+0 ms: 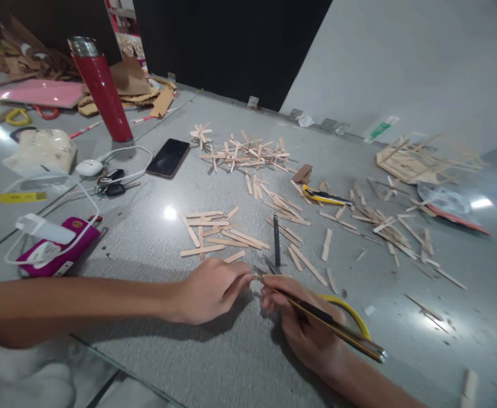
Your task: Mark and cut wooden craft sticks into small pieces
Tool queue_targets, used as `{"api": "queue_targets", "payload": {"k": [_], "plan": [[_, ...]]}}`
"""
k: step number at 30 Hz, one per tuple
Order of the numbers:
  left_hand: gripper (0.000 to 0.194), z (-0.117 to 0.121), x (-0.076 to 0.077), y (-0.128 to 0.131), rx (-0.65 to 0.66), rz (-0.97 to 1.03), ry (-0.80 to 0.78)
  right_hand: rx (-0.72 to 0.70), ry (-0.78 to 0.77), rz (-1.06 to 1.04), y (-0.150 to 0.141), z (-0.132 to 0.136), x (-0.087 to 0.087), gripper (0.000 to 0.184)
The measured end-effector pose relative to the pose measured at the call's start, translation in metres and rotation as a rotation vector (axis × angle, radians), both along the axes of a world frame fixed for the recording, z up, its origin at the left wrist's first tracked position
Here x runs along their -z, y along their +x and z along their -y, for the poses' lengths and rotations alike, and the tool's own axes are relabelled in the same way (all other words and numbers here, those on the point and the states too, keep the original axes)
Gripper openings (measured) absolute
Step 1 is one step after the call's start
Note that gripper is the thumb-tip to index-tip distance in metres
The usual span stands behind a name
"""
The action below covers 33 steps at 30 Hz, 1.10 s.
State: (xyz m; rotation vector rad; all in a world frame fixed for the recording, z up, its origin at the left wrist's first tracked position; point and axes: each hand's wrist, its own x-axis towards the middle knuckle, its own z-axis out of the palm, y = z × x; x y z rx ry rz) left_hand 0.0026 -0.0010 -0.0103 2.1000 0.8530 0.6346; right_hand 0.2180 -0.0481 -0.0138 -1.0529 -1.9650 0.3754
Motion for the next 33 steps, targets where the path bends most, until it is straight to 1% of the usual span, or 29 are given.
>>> {"api": "queue_targets", "payload": {"k": [5, 9, 11, 14, 17, 21, 24, 28, 33], "plan": [[0.033, -0.001, 0.000, 0.000, 0.012, -0.008, -0.016, -0.088, 0.050, -0.003, 0.000, 0.000, 0.001, 0.021], [0.032, -0.001, -0.001, 0.000, 0.002, 0.003, -0.032, -0.090, 0.118, 0.011, -0.004, -0.004, -0.003, 0.021], [0.031, -0.001, -0.001, 0.000, -0.023, 0.016, -0.051, -0.082, 0.144, -0.015, -0.007, -0.007, -0.005, 0.026], [0.030, -0.001, -0.002, 0.000, -0.040, 0.048, -0.071, -0.098, 0.122, -0.052, -0.010, -0.009, -0.010, 0.034], [0.030, -0.001, -0.002, -0.001, -0.047, 0.068, -0.067, -0.124, 0.083, -0.051, -0.010, -0.010, -0.013, 0.037], [0.030, -0.001, 0.000, -0.002, -0.072, 0.054, -0.056, -0.112, 0.098, -0.036, -0.005, -0.009, -0.009, 0.033], [0.029, -0.001, 0.001, -0.003, -0.076, 0.054, -0.036, -0.139, 0.113, -0.051, -0.003, -0.010, -0.007, 0.031], [0.030, 0.000, 0.001, -0.003, -0.052, 0.060, -0.022, -0.180, 0.080, -0.076, -0.003, -0.012, -0.009, 0.031], [0.030, 0.000, 0.001, -0.003, -0.045, 0.034, -0.015, -0.191, 0.042, -0.050, 0.000, -0.012, -0.010, 0.026]]}}
